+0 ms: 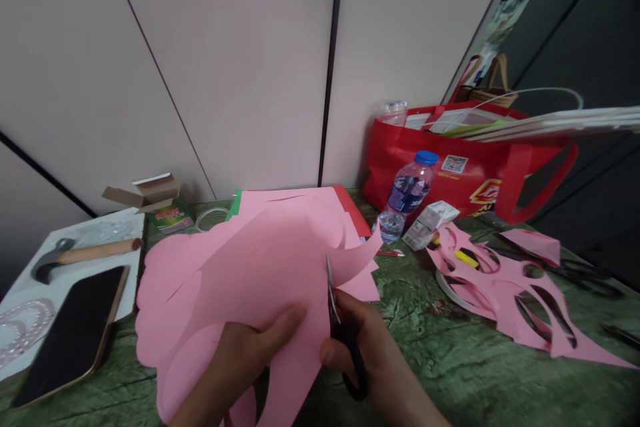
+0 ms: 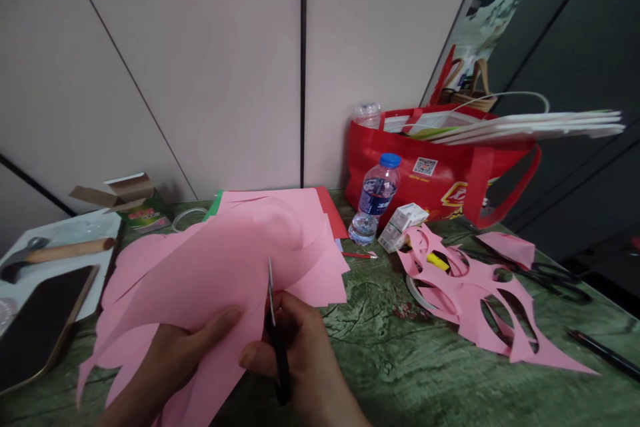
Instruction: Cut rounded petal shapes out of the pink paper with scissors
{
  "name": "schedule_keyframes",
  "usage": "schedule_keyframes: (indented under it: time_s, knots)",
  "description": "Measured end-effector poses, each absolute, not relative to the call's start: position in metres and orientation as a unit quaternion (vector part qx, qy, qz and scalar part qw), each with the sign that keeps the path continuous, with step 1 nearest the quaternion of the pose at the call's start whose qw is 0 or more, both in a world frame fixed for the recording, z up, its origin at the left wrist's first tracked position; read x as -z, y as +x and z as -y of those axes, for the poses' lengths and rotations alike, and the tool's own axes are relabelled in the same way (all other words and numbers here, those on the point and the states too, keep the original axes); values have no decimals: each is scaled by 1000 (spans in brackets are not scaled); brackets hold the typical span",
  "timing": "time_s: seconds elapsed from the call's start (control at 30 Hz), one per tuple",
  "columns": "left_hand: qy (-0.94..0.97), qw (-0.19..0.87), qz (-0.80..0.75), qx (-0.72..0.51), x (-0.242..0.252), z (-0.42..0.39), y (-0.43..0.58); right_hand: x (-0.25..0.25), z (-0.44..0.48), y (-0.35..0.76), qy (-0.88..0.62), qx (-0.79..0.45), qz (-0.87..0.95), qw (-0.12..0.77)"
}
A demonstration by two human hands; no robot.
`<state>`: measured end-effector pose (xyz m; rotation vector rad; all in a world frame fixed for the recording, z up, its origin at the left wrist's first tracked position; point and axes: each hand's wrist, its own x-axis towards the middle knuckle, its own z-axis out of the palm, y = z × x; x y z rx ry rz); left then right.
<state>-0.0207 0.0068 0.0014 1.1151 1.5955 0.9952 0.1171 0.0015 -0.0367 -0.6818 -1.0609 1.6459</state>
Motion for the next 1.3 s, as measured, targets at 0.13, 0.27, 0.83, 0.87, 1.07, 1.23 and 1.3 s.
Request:
schedule_keyframes:
  time_s: [0.13,0.27,0.83,0.87,1.07,1.23,1.3]
  knots:
    - [454,448,-654,-406,1,-7,-22,36,-1,117,-285,-676,449,510]
    - [461,436,-656,-408,3,-9,-25,36,-1,117,-290,-679,447,505]
    - [468,445,-634,-424,1,-11,-33,50,-4,114,-315,-667,462,492]
    - [469,450,-633,-421,0,-11,-34,49,-4,114,-319,-666,461,493]
    - [457,458,-644,-408,-4,-10,-33,52,-4,112,-346,-654,472,479]
    - [465,442,-627,-443,-7,-12,-32,60,-4,111,-351,-651,462,489]
    - [477,430,-619,-451,-8,-13,-33,59,-4,112,-351,-652,462,488]
